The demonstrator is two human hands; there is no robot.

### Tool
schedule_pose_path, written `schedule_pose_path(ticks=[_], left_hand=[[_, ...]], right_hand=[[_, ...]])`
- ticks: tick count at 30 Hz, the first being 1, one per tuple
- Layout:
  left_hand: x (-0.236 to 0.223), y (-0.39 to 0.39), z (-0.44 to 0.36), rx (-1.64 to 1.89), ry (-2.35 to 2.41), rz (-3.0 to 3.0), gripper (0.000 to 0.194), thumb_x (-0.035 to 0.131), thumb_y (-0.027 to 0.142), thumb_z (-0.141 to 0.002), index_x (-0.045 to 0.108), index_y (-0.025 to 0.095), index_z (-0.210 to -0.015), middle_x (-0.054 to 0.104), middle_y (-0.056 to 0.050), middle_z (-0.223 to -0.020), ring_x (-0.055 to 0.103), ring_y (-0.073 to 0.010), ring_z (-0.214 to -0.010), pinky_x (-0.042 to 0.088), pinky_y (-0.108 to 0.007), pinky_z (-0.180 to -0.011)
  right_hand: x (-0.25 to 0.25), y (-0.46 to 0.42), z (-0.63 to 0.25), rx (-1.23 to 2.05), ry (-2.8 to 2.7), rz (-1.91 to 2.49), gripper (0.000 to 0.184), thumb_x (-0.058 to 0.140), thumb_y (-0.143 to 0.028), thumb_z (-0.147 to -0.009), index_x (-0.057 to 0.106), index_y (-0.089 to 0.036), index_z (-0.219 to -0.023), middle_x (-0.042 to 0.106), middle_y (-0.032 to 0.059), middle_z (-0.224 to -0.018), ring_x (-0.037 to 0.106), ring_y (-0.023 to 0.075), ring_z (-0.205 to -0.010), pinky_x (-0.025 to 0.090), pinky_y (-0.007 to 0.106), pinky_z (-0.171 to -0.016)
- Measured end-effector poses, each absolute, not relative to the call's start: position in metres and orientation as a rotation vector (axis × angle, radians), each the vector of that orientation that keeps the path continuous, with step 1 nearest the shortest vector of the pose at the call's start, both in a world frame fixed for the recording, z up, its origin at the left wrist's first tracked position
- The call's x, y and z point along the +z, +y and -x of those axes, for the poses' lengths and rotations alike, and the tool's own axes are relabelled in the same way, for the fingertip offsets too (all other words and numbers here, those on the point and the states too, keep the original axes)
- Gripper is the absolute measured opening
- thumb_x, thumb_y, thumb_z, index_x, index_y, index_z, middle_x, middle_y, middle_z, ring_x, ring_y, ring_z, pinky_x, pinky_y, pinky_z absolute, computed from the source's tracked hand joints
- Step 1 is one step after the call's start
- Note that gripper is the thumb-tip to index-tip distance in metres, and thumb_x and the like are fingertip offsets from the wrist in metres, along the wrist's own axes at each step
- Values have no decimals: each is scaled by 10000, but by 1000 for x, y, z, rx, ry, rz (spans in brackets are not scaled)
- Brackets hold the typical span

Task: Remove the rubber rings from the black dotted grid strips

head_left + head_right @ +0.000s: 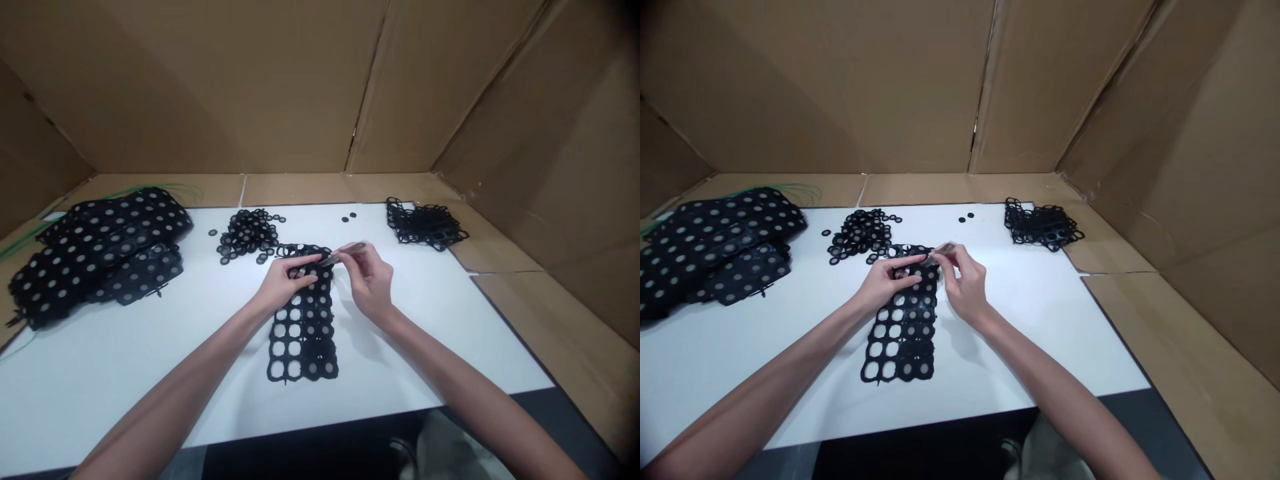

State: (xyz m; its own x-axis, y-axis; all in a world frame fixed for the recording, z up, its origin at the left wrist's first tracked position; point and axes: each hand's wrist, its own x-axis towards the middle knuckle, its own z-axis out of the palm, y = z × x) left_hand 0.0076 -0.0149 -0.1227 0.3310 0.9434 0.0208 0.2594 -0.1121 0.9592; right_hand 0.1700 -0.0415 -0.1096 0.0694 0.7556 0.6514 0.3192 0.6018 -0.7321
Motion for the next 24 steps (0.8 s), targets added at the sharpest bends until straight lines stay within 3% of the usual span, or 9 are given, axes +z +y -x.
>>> schedule_pose_path(ticks=[4,11,24], left_hand=[[-122,-15,-7,858,1086,-1611,434,646,269,-646,608,228,-1076,676,-19,-853,586,-184,-727,443,-313,-665],[-123,-14,-7,883,1027,-1563,398,639,244,-655,621,227,-1052,661,-31,-1002,564,-239,-972,415,-369,-852],[-125,-12,-7,902,930,-1474,382,636,231,-651,632,184,-1030,646,-52,-1050,576,-216,-972,415,-341,-876]], right_hand=[[-110,-43,-168,378,-1533,952,62,474,-157,-812,523,-191,-828,600,12,-805,607,116,-716,542,266,-666],[-111,-44,-163,231,-1652,961,101,479,-108,-800,539,-187,-820,621,16,-784,614,114,-707,538,248,-644],[-107,-39,-161,84,-1921,891,134,446,-102,-817,542,-173,-876,635,25,-783,611,104,-717,535,231,-659]])
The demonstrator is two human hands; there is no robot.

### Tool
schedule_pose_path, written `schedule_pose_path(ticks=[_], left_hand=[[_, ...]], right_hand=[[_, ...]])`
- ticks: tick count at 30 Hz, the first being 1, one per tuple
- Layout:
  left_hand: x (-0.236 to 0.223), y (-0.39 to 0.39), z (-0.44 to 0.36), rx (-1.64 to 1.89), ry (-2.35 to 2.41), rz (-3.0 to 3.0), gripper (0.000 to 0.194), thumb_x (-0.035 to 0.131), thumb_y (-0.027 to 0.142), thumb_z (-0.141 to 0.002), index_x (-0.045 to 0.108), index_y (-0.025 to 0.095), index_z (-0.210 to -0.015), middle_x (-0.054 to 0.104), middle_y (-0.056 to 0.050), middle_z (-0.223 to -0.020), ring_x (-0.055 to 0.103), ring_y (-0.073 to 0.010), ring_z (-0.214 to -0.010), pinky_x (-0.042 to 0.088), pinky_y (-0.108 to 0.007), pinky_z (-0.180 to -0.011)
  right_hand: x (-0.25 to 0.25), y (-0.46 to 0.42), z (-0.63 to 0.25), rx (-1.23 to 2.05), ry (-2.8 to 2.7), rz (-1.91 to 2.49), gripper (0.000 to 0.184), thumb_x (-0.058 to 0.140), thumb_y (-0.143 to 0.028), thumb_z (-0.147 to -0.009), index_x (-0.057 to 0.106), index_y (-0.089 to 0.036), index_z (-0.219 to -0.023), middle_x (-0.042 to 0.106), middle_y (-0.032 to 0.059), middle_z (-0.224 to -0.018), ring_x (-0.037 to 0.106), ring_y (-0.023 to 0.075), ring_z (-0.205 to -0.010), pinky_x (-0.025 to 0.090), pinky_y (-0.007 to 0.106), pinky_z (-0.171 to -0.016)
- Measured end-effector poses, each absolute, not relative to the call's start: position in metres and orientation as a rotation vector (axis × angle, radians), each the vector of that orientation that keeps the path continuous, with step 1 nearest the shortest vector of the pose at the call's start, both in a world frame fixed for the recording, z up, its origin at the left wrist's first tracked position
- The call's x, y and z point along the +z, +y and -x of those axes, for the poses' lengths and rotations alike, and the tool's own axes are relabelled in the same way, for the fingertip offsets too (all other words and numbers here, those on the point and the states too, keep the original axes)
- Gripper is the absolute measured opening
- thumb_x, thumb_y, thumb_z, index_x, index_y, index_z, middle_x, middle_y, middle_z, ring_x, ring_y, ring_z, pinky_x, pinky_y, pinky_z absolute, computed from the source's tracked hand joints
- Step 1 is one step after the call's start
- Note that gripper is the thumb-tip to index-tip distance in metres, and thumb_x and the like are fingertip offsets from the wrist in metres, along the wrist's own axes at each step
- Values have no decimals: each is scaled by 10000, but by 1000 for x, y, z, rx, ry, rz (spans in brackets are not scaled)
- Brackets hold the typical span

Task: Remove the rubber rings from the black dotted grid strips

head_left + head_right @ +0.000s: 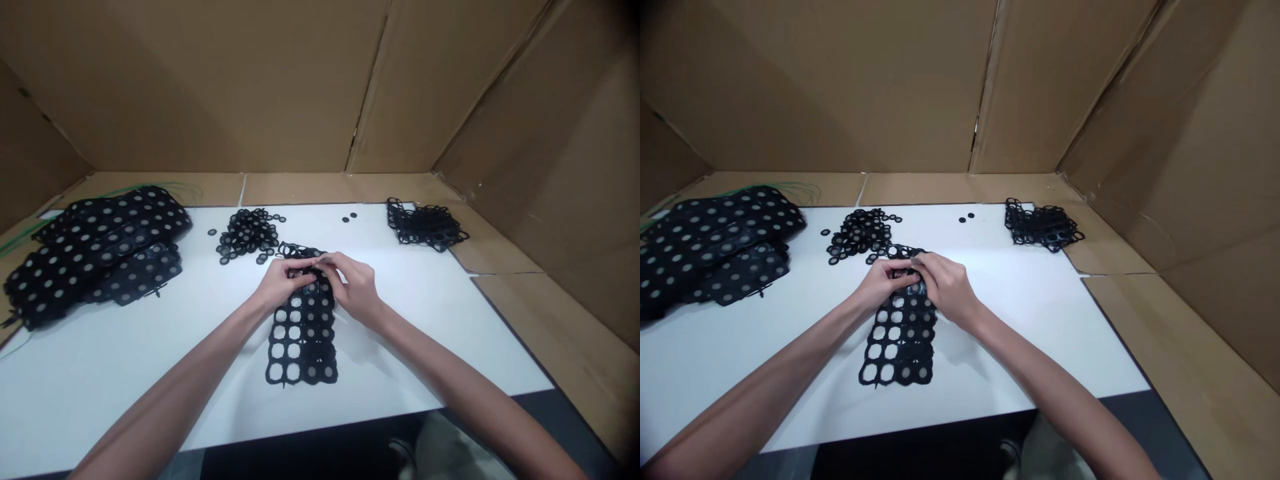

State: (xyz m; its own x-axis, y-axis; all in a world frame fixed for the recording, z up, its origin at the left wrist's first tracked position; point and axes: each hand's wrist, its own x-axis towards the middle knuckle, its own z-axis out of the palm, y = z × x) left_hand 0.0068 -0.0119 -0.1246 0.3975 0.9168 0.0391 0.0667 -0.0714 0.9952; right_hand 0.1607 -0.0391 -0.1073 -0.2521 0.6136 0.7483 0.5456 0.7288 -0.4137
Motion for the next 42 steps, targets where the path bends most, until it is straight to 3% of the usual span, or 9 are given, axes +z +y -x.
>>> schedule_pose_path(ticks=[6,12,21,42], left_hand=[[-121,-13,-8,851,1120,-1511,464,637,221,-643,587,238,-1104,686,-9,-814,605,-197,-747,451,-344,-712],[-115,-17,-7,836,1029,-1437,369,567,181,-682,625,234,-1042,625,-34,-1078,574,-192,-910,435,-327,-792],[-122,-19,-13,1028,1135,-1451,289,681,282,-591,673,198,-867,667,-45,-972,577,-212,-945,401,-361,-880],[-118,-19,-13,938,1061,-1544,383,679,279,-609,652,222,-987,646,-30,-1050,554,-203,-1029,359,-340,-960]], right_hand=[[-99,-40,-177,332,-1400,961,65,484,-174,-813,529,-192,-855,612,11,-800,618,114,-714,551,281,-681],[-99,-39,-187,426,-1356,1005,52,509,-234,-800,520,-184,-789,594,0,-764,606,108,-669,548,280,-655],[-106,-46,-177,362,-1514,964,44,489,-163,-805,525,-181,-821,614,22,-797,613,125,-721,544,289,-680],[-109,-45,-175,309,-1606,951,86,472,-128,-807,534,-182,-831,624,31,-816,618,128,-750,548,278,-671]])
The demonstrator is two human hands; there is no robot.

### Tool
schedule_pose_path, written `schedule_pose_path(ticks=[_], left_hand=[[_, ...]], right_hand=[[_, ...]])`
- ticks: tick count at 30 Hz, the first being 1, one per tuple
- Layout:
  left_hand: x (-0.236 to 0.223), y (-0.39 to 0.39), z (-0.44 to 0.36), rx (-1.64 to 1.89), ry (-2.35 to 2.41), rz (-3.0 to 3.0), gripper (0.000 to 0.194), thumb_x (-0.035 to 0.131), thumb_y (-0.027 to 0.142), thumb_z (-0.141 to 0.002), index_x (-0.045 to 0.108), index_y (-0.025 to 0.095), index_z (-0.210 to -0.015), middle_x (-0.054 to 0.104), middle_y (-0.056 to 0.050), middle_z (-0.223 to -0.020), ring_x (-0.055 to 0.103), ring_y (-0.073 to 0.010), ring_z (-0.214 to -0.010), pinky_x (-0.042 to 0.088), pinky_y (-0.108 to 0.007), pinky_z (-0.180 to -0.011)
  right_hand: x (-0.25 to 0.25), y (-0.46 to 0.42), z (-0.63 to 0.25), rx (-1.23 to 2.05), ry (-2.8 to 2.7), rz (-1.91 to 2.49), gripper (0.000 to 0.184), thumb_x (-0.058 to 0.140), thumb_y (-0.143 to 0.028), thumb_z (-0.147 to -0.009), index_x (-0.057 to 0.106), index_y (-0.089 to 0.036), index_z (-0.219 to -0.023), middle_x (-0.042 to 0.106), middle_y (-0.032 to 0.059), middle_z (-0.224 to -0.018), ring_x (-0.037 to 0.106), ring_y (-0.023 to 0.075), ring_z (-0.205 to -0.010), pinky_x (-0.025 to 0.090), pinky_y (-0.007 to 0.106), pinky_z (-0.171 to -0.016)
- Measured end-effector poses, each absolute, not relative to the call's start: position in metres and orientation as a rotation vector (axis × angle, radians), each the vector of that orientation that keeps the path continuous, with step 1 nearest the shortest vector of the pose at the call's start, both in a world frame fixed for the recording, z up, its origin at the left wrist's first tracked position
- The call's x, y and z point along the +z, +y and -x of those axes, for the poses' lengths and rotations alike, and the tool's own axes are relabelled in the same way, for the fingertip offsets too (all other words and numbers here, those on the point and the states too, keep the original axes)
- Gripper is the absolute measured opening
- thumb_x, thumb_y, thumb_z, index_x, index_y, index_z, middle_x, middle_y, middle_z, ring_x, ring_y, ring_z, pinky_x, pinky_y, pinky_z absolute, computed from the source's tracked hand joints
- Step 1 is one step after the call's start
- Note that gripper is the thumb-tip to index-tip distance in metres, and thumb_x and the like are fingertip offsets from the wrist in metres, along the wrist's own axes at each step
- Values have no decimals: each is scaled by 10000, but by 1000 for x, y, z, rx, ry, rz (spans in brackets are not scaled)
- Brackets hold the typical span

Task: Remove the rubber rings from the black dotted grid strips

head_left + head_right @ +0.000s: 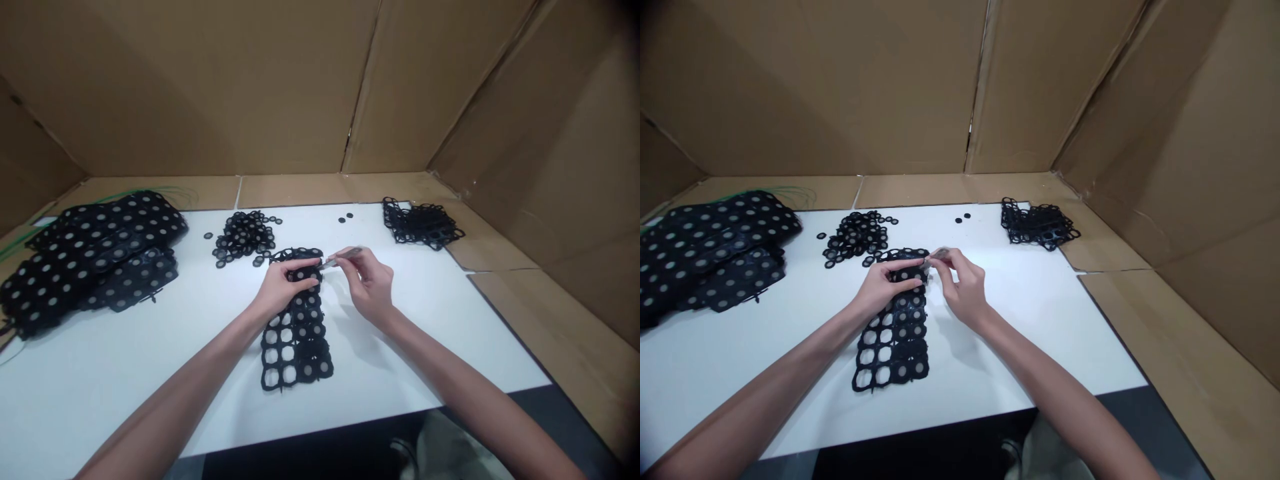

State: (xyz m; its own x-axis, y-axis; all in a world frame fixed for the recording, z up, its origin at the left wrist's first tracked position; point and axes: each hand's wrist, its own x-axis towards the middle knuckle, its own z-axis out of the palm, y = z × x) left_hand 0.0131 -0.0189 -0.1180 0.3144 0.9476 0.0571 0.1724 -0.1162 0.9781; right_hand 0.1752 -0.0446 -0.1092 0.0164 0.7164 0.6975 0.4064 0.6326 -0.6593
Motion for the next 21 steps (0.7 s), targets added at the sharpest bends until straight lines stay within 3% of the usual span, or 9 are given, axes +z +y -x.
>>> schedule_pose_path(ticks=[7,14,21], left_hand=[[-120,-17,-12,918,1021,-1500,372,675,266,-611,654,229,-981,645,-25,-1051,551,-215,-1033,355,-365,-960],[-121,-17,-11,932,992,-1480,377,675,273,-620,648,221,-992,643,-21,-1058,550,-205,-1035,363,-342,-956],[-120,-15,-9,914,1067,-1434,459,649,255,-630,595,233,-1086,592,-38,-1149,511,-225,-1086,356,-392,-954]], right_hand=[[-107,-43,-171,90,-1829,927,122,465,-124,-810,545,-196,-867,641,16,-783,620,114,-704,544,246,-646],[-104,-42,-169,111,-1882,925,113,466,-116,-809,551,-176,-854,639,31,-780,615,112,-701,530,241,-644],[-96,-41,-184,319,-1245,1003,68,461,-234,-832,494,-196,-878,594,12,-786,611,117,-724,532,281,-678]])
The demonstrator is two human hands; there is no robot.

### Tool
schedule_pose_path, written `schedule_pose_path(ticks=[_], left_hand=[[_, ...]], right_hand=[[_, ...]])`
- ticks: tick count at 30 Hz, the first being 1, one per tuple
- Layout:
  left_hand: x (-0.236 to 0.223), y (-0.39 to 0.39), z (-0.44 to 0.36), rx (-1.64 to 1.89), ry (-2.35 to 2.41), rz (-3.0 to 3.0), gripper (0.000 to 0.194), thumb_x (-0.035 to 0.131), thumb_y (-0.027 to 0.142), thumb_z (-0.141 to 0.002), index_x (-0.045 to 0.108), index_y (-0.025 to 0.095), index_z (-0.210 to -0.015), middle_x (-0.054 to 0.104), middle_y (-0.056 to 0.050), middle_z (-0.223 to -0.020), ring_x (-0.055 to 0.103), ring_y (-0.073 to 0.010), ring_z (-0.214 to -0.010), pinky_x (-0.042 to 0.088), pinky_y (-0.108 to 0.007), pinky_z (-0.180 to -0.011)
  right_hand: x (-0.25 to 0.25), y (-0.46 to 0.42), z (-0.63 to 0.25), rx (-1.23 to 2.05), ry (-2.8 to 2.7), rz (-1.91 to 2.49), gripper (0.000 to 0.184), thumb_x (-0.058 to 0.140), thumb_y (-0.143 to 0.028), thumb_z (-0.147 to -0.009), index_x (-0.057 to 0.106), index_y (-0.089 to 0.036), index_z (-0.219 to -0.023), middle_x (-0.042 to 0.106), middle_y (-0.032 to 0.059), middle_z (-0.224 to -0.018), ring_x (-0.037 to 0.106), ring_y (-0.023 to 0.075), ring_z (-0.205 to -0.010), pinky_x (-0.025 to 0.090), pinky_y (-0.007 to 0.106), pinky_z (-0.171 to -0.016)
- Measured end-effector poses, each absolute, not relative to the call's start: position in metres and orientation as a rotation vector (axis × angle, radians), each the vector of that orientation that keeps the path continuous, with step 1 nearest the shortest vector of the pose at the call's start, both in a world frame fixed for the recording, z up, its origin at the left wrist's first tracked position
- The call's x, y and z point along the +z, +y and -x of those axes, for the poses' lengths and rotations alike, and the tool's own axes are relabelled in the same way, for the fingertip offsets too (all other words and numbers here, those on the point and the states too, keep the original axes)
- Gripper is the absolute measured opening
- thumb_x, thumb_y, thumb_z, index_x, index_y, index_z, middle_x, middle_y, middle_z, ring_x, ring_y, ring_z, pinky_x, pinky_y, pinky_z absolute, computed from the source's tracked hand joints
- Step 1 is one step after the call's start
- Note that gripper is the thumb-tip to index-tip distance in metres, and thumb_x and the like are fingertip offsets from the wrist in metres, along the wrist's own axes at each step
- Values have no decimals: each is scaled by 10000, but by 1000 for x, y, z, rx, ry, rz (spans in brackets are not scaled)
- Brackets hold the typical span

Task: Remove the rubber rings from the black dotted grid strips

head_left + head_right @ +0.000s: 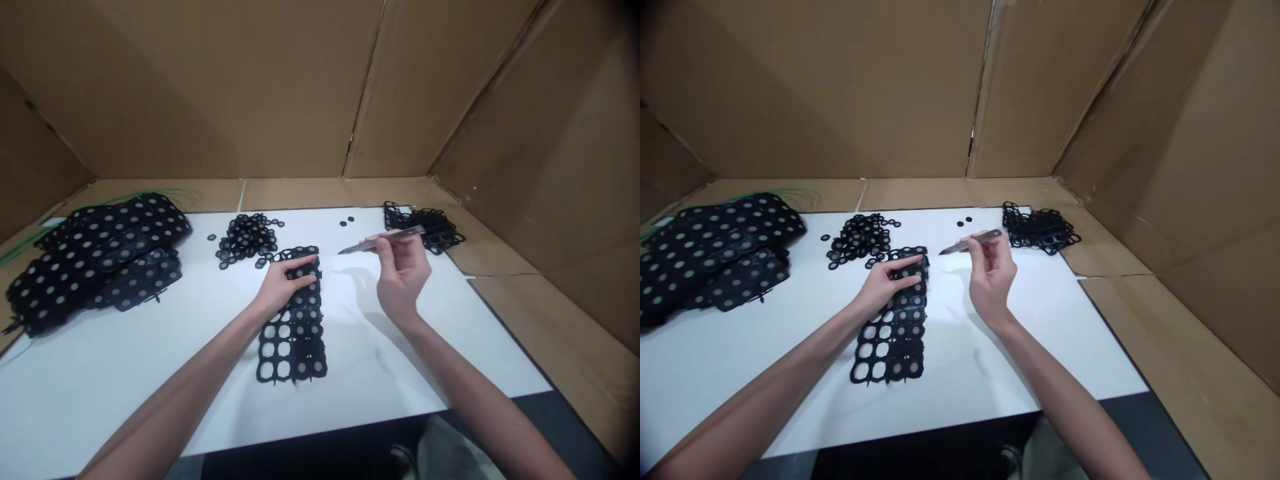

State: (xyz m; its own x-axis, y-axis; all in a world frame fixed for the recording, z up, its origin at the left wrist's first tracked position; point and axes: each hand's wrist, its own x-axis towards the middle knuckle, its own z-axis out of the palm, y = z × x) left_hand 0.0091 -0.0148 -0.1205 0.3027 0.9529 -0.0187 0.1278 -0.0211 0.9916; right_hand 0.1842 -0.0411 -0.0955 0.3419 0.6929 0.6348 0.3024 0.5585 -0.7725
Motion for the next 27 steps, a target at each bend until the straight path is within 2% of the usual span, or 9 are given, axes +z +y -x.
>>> schedule_pose_path(ticks=[4,6,9,12,15,21,24,27], left_hand=[[-112,-13,-2,786,900,-1610,673,620,110,-592,465,293,-1221,445,-15,-1311,392,-230,-1199,311,-383,-982],[-109,-12,2,760,912,-1718,701,593,73,-582,452,306,-1228,429,-9,-1321,388,-228,-1194,305,-372,-978],[-110,-13,5,768,1106,-1787,635,614,119,-579,493,299,-1176,532,-24,-1198,512,-231,-1021,368,-383,-889],[-115,-13,6,790,1264,-1743,467,642,201,-586,574,256,-1045,606,-36,-1038,554,-212,-847,411,-367,-782],[-117,-14,5,831,1243,-1683,364,636,215,-600,608,229,-963,617,-41,-1005,554,-198,-822,413,-342,-761],[-114,-18,1,875,1195,-1767,325,542,215,-697,608,250,-1013,629,-20,-992,554,-182,-821,399,-322,-760],[-114,-18,0,816,1208,-1800,318,500,259,-744,593,261,-1048,638,-15,-948,553,-168,-749,408,-313,-710],[-116,-19,0,809,1249,-1754,326,558,307,-708,594,235,-1024,639,-19,-914,543,-154,-678,419,-300,-658]], right_hand=[[-95,-42,-186,345,-1380,1026,54,480,-246,-820,497,-195,-818,580,18,-783,592,114,-700,524,285,-679],[-97,-42,-185,343,-1432,1030,50,472,-239,-821,496,-197,-810,579,20,-785,587,117,-705,523,290,-679],[-99,-43,-183,317,-1489,1020,41,465,-214,-822,497,-195,-806,578,14,-769,587,118,-699,520,286,-660],[-100,-43,-181,285,-1528,1002,37,468,-179,-817,503,-190,-811,583,10,-762,585,111,-682,512,278,-651],[-102,-44,-178,300,-1555,994,45,477,-158,-810,509,-187,-825,592,10,-763,585,108,-672,513,274,-649],[-107,-46,-170,376,-1550,948,54,469,-155,-814,514,-184,-824,604,17,-796,604,115,-726,537,275,-668],[-110,-45,-167,377,-1577,919,68,473,-142,-811,522,-181,-839,613,23,-815,608,114,-734,546,276,-669],[-113,-44,-166,383,-1604,914,84,476,-127,-809,528,-177,-851,618,32,-829,608,117,-742,549,285,-676]])
